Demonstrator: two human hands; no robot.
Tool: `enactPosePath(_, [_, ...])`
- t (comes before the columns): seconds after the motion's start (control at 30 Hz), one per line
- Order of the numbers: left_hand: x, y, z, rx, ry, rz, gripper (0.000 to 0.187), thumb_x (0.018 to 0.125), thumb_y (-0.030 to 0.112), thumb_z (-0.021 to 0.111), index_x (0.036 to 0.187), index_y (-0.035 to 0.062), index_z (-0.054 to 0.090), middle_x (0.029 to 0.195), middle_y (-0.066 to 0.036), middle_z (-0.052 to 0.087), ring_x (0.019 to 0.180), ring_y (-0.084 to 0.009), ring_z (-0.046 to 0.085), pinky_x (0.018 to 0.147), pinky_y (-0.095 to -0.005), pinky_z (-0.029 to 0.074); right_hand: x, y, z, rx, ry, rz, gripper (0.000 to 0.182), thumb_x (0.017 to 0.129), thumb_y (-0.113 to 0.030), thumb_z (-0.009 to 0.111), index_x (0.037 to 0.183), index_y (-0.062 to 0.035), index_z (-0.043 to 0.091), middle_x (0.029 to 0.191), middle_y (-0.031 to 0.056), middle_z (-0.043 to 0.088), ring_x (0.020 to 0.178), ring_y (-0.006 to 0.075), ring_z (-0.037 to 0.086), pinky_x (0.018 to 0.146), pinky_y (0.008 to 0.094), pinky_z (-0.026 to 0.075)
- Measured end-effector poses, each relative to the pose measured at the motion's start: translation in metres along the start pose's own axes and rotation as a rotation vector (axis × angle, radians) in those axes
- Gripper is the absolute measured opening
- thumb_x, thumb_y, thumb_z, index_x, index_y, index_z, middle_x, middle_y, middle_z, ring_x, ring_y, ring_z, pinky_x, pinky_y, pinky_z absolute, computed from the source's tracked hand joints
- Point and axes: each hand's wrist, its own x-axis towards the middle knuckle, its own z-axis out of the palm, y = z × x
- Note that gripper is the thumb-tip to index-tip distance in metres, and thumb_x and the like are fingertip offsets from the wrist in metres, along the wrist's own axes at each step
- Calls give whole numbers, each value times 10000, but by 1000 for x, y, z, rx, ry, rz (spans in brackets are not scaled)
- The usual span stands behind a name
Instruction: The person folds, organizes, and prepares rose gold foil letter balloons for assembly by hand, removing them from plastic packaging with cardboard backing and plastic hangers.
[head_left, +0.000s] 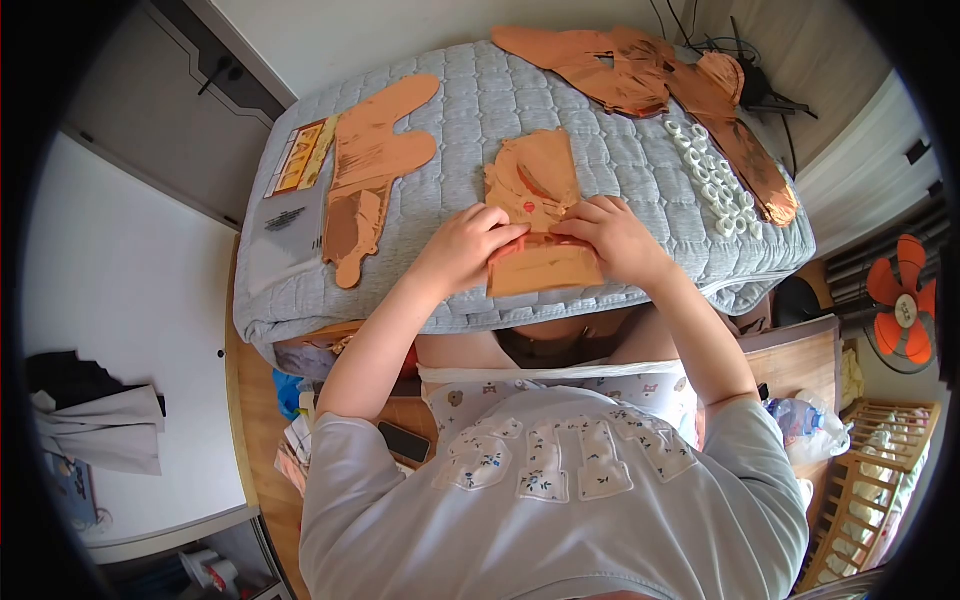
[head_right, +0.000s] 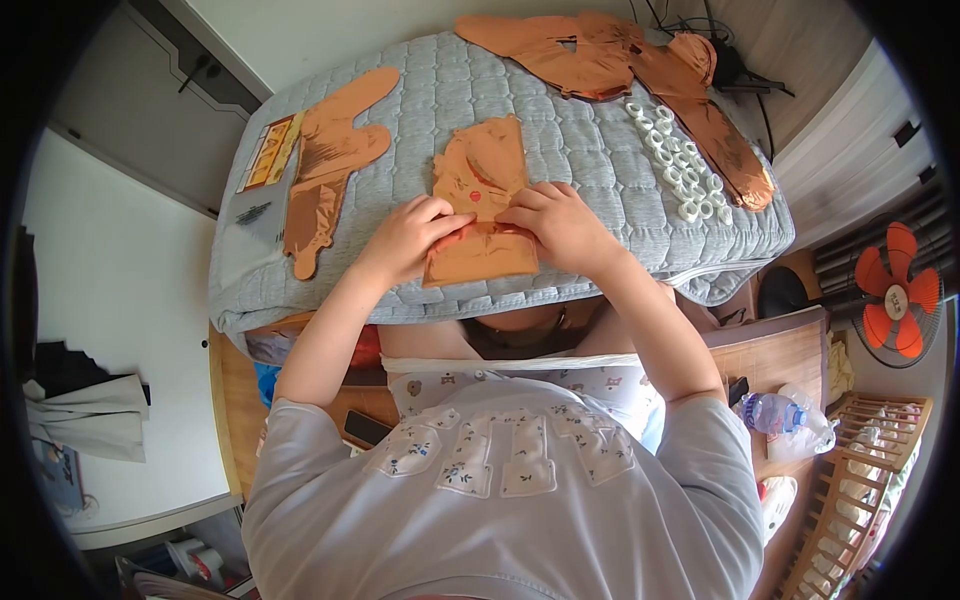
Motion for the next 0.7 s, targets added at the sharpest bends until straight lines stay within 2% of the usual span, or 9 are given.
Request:
enactPosePath(0.07, [1, -5, 1, -152, 17, -24, 360, 880, 181, 722, 1230, 99, 699, 1008, -62, 625, 943, -263, 630, 848, -349, 527, 4, 1, 1, 63, 75, 18, 258, 874, -154, 700, 1127, -113, 726, 1032, 62, 659, 1045, 278, 613, 959, 413, 460])
enactPosePath(0.1, [4, -4, -2, -152, 16, -26, 360, 880, 181, 722, 1230, 99, 699, 1008, -62, 625, 943, -263, 630, 848, -349, 527, 7, 1, -1, 64, 74, 18, 258, 874, -154, 700, 1127, -113, 726, 1032, 62, 659, 1045, 278, 613, 959, 413, 460])
enactPosePath(0.17, [10, -4, -8, -493, -139, -450, 333, 956, 251, 704, 1230, 62, 701, 991, -53, 667, 907, -215, 651, 834, -320, 517, 15, 1, -5, 219, 90, 110, 190, 936, -195, 679, 1063, -68, 741, 903, 111, 681, 912, 323, 643, 852, 402, 498])
enactPosePath(0.2, [13, -6, -7, -493, -139, -451, 333, 956, 251, 704, 1230, 62, 701, 991, -53, 667, 907, -215, 651, 834, -320, 517, 17, 2, -6, 220, 90, 109, 190, 936, -195, 679, 1063, -68, 741, 903, 111, 681, 912, 323, 643, 852, 402, 498])
enactPosePath(0.27, [18, -14, -5, -672, -152, -527, 366, 991, 324, 694, 1210, 32, 687, 985, -41, 705, 887, -151, 650, 808, -307, 510, 22, 4, -7, 476, 58, 322, 241, 994, -231, 658, 1062, -11, 731, 892, 131, 715, 811, 284, 657, 776, 361, 520])
enactPosePath(0.4, [31, -28, -6, -682, -157, -620, 397, 981, 377, 680, 1116, 3, 698, 927, -78, 753, 835, -158, 670, 758, -315, 511, 36, 9, -5, 504, 22, 575, 359, 966, -311, 697, 995, 46, 709, 838, 192, 712, 762, 288, 671, 713, 376, 510])
enactPosePath(0.5, [33, -38, -1, -763, -142, -626, 506, 950, 367, 728, 1254, -29, 639, 918, -83, 742, 850, -121, 663, 752, -294, 504, 43, 5, -10, 468, 2, 666, 402, 956, -333, 715, 1011, 65, 694, 839, 176, 712, 783, 233, 670, 720, 365, 509])
enactPosePath(0.57, [37, -25, -18, -775, -126, -737, 698, 918, 309, 772, 1462, -17, 480, 900, -92, 730, 844, -123, 660, 740, -279, 498, 44, 3, -9, 513, 72, 678, 379, 947, -307, 727, 1057, 53, 681, 867, 138, 713, 784, 222, 660, 725, 356, 509])
enactPosePath(0.7, [27, -33, -9, -799, -156, -799, 888, 889, 226, 807, 1580, 10, 293, 935, -101, 726, 861, -131, 672, 755, -276, 509, 42, 12, 3, 543, 109, 646, 407, 945, -340, 738, 1082, 35, 662, 883, 114, 717, 783, 189, 656, 721, 335, 513])
